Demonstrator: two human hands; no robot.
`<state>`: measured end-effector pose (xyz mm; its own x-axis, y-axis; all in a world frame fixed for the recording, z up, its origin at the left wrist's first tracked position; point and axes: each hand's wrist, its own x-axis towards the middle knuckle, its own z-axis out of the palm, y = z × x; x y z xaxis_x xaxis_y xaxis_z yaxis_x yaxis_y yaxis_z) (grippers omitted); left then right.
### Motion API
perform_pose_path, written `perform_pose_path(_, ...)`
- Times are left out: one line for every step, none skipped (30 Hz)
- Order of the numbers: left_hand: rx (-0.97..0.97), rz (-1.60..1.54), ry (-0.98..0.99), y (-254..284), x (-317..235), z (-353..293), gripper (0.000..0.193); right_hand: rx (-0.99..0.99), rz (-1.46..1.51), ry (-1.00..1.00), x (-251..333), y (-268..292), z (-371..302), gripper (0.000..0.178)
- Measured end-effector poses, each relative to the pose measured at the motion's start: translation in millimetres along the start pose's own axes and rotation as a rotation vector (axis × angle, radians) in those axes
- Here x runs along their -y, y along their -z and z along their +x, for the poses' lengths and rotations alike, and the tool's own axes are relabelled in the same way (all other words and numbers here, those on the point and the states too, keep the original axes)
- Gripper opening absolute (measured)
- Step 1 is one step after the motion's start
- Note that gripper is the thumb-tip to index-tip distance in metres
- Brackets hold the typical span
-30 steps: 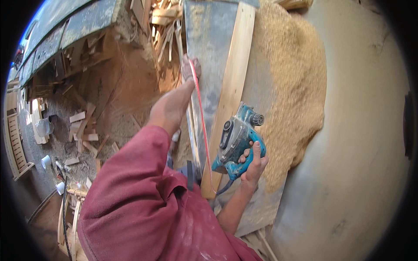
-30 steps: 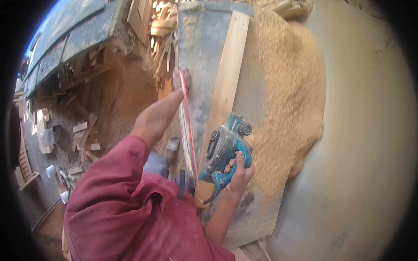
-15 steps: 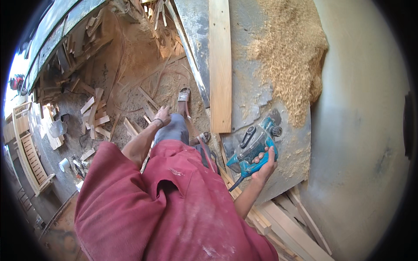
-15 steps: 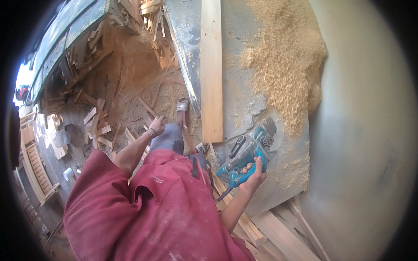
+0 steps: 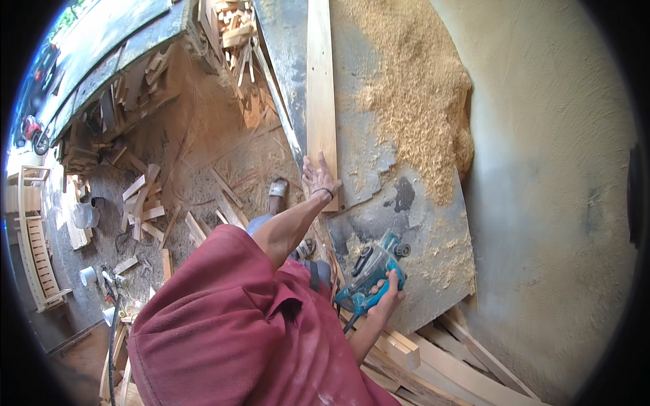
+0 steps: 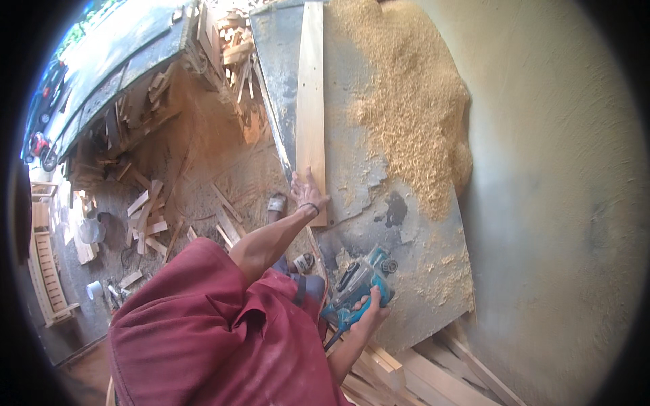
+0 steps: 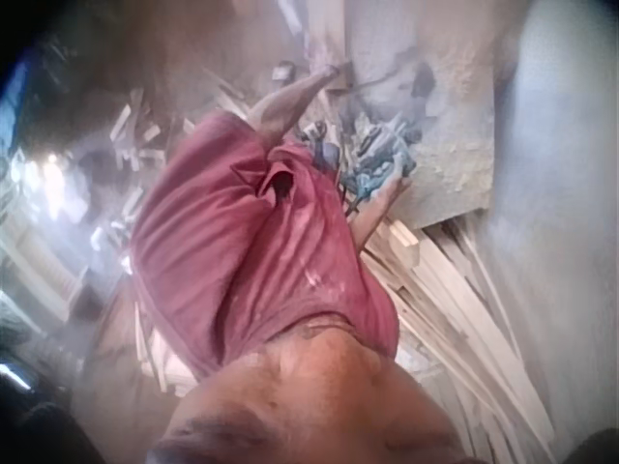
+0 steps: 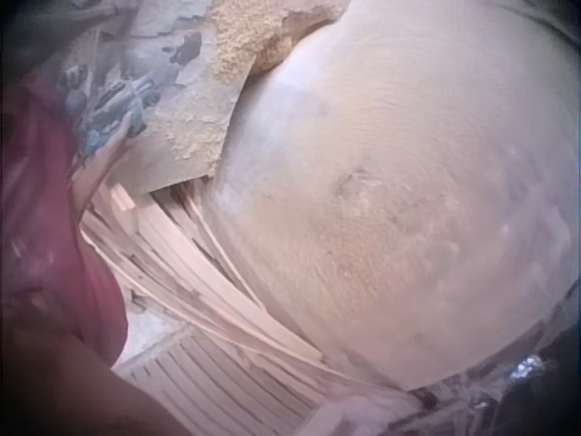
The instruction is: The person sands a long wooden plank using an electric sander, moving it back and forth along the surface and sides before picking up the plank to relocate it.
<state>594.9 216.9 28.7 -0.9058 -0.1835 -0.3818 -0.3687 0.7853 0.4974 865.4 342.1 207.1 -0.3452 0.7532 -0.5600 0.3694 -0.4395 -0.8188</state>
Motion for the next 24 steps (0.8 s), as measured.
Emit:
perform_pose_path(-0.013,0.004,-0.005,0.4,7.1,3.1,0.121,0.023,0.001,0.006,-1.1,0.6,-0.1,0.033)
perform_pose_path(0.006,-0.028,-0.029,6.7,8.4,0.6,0.121,0.030,-0.001,0.005,-1.4,0.9,0.1,0.034)
perform_pose_path(0.034,-0.063,-0.054,12.6,8.1,-4.7,0.122,0.029,-0.009,0.008,1.7,2.1,-0.4,0.034)
perform_pose_path(0.062,-0.099,-0.079,22.2,6.2,-5.1,0.122,0.029,-0.017,0.010,4.5,1.3,0.6,0.034)
perform_pose_path(0.165,-0.145,-0.114,39.2,-2.2,-12.8,0.122,0.022,-0.004,0.001,4.4,4.9,3.8,0.034)
perform_pose_path(0.175,-0.248,-0.172,43.8,7.2,-13.0,0.121,0.035,-0.010,0.007,4.4,4.3,5.4,0.034)
perform_pose_path(0.184,-0.350,-0.235,43.0,19.5,-15.8,0.120,0.046,-0.014,0.014,4.9,3.7,6.8,0.034)
perform_pose_path(0.189,-0.450,-0.297,41.4,33.3,-18.3,0.119,0.062,-0.019,0.019,4.8,1.5,8.4,0.034)
perform_pose_path(0.219,-0.612,-0.290,38.0,44.2,-20.3,0.116,0.071,-0.018,0.024,5.6,-0.8,10.4,0.034)
perform_pose_path(0.236,-0.743,-0.310,33.7,53.5,-25.2,0.110,0.074,-0.020,0.028,6.7,-1.3,12.5,0.034)
perform_pose_path(0.261,-0.877,-0.331,28.8,61.8,-30.2,0.103,0.075,-0.021,0.034,8.3,-1.6,14.3,0.034)
perform_pose_path(0.290,-1.007,-0.351,24.1,69.9,-35.4,0.097,0.085,-0.025,0.034,10.5,-2.1,16.1,0.034)
perform_pose_path(0.247,-1.084,-0.229,13.6,81.5,-29.5,0.095,0.107,-0.034,0.027,11.3,-6.2,16.5,0.034)
perform_pose_path(0.221,-1.159,-0.107,10.3,81.4,-28.4,0.093,0.112,-0.042,0.023,12.0,-6.2,16.3,0.034)
perform_pose_path(0.130,-0.965,-0.099,6.3,78.8,-25.7,0.092,0.121,-0.045,0.033,12.3,-7.9,17.0,0.034)
perform_pose_path(0.040,-0.770,-0.088,0.8,73.1,-22.8,0.091,0.133,-0.048,0.042,12.1,-10.3,17.9,0.035)
perform_pose_path(-0.045,-0.583,-0.078,-4.8,65.8,-20.2,0.090,0.140,-0.055,0.060,14.8,-11.6,20.6,0.035)
perform_pose_path(-0.096,-0.568,-0.053,-8.2,64.9,-20.2,0.090,0.150,-0.061,0.054,15.1,-13.1,20.6,0.035)
perform_pose_path(-0.149,-0.552,-0.026,-11.5,66.2,-22.4,0.091,0.162,-0.068,0.047,12.6,-14.9,18.3,0.035)
perform_pose_path(-0.195,-0.536,0.003,-12.1,62.8,-28.3,0.092,0.168,-0.077,0.038,12.1,-12.2,16.0,0.034)
perform_pose_path(-0.276,-0.553,-0.066,-10.4,59.2,-28.9,0.088,0.191,-0.062,0.047,11.5,-11.2,17.2,0.034)
perform_pose_path(-0.186,-0.518,-0.080,-7.5,54.4,-25.0,0.085,0.190,-0.071,0.048,14.8,-10.9,17.8,0.034)
perform_pose_path(-0.080,-0.477,-0.108,4.9,39.7,-24.3,0.083,0.169,-0.069,0.048,17.4,-8.0,17.6,0.034)
perform_pose_path(0.011,-0.431,-0.129,19.3,31.9,-26.9,0.081,0.164,-0.067,0.042,17.7,-8.7,17.1,0.034)
